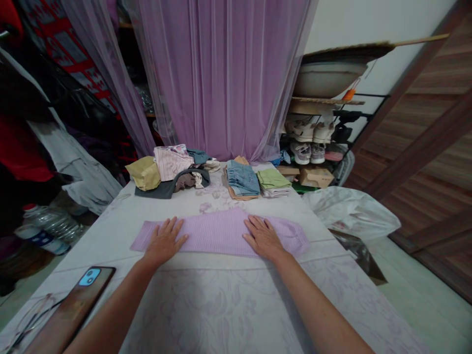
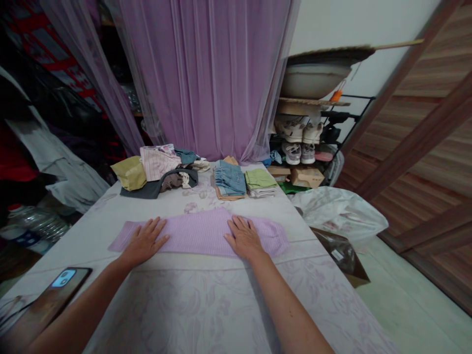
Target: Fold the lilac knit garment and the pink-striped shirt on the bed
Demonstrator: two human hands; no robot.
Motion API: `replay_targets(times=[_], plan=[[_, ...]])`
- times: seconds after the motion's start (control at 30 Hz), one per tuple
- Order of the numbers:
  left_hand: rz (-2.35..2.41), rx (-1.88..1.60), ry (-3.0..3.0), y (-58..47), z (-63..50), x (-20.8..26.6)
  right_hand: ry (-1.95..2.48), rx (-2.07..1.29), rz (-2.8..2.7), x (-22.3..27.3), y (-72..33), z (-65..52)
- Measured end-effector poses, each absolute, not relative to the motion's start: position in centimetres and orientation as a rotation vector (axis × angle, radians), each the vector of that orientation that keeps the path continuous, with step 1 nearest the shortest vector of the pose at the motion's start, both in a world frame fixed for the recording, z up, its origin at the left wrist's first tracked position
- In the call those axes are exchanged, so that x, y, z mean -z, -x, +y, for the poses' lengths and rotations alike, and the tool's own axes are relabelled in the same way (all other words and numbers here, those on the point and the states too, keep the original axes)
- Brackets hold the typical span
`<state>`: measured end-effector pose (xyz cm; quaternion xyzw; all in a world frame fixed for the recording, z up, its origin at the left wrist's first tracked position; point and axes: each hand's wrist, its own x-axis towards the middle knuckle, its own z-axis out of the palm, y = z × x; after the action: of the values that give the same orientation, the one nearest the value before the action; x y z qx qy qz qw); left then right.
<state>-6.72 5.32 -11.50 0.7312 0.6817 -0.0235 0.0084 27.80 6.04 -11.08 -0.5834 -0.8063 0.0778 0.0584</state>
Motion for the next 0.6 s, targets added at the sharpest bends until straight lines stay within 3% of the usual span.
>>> replay_targets(times=[0.2, 0.37, 0.6], plan=[[2.157, 0.194, -2.162, 5.9, 6.4, 9.8, 1.783, -0.145, -2.245, 11.2, -31.8, 4.6], [2.124, 0.15, -2.374, 0.4, 8.2, 7.3, 1.984, 0.136, -1.702, 12.0, -36.8, 4.4], [1.633, -0.016, -2.659, -11.2, 13.1, 6.8, 2.184, 0.007, -1.51, 13.2, -38.9, 4.1]])
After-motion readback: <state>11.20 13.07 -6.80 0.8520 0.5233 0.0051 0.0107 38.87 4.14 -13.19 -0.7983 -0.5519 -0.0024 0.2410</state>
